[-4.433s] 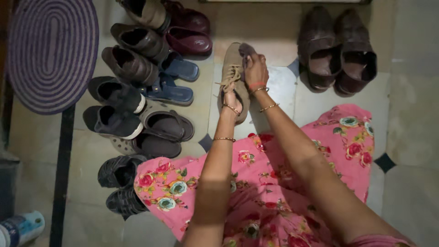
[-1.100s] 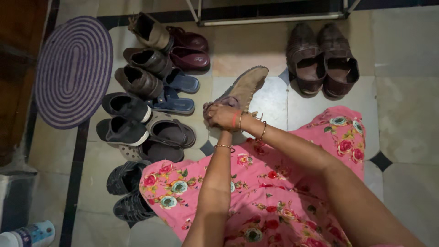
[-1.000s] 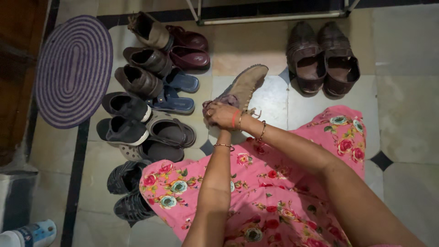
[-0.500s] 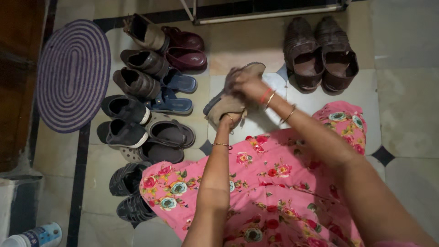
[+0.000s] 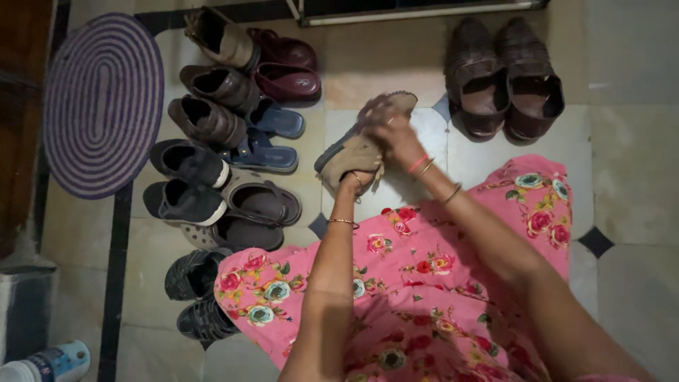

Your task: The person sits on the floor and wipes a brown leather shoe with a cloth. They then pick up a beige lace-up shoe and wipe it with the same cloth.

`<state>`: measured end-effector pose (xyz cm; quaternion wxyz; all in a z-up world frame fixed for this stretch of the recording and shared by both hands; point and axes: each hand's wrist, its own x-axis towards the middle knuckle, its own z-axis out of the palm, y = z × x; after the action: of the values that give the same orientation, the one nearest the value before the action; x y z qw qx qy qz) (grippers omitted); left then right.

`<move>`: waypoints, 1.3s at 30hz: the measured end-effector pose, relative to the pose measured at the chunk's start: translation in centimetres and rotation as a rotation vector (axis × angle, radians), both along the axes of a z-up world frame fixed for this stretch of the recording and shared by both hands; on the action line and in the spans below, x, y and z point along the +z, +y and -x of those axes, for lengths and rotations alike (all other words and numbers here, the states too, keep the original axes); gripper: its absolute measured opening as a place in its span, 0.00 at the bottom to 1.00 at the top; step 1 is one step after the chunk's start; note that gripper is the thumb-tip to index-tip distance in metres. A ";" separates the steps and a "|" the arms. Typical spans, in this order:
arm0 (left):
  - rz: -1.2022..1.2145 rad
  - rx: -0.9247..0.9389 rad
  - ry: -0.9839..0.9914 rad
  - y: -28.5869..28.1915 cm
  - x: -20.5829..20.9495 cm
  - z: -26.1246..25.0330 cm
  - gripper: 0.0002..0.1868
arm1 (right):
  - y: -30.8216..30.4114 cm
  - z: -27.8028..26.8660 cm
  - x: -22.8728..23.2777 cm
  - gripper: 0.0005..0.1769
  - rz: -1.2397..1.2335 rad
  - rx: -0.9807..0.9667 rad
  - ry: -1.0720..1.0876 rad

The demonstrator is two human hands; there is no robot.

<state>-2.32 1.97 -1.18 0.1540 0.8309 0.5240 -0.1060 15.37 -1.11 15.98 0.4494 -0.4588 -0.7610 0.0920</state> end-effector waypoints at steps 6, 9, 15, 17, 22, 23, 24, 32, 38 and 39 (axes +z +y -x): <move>-0.064 -0.046 0.208 -0.6 0.6 0.4 0.33 | -2.0 5.0 0.5 0.25 0.119 0.130 0.004; -0.109 -0.078 0.324 -0.7 0.8 -0.1 0.34 | -1.8 5.0 1.5 0.29 0.136 0.261 -0.061; -0.191 -0.101 0.267 -0.4 0.8 0.5 0.35 | -3.3 6.2 0.7 0.23 0.013 0.224 -0.361; -0.133 -0.092 0.203 0.2 1.2 0.4 0.34 | -3.3 5.4 0.6 0.22 -0.045 0.222 -0.398; -0.036 -0.050 0.005 0.8 1.5 0.8 0.34 | -2.3 4.0 0.4 0.23 -0.068 0.218 -0.454; -0.025 -0.042 -0.027 0.8 1.3 0.8 0.34 | -1.9 3.4 0.3 0.24 -0.051 0.227 -0.450; -0.009 -0.035 -0.062 0.4 1.1 0.9 0.34 | -1.5 2.5 0.3 0.24 -0.091 0.188 -0.438; 0.015 -0.005 -0.244 0.6 0.5 0.5 0.33 | 2.1 -6.8 0.7 0.31 -0.098 -0.132 -0.553; -0.006 0.009 -0.296 1.0 0.3 0.0 0.32 | 2.6 -5.6 -1.7 0.35 -0.006 -0.183 -0.298; -0.011 0.014 -0.301 1.2 0.3 -0.2 0.32 | 2.2 -5.1 -1.8 0.35 0.002 -0.152 -0.237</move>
<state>-2.13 3.14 -0.89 0.2268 0.8347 0.5012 0.0238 20.51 1.13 14.15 0.3616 -0.5234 -0.7715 0.0036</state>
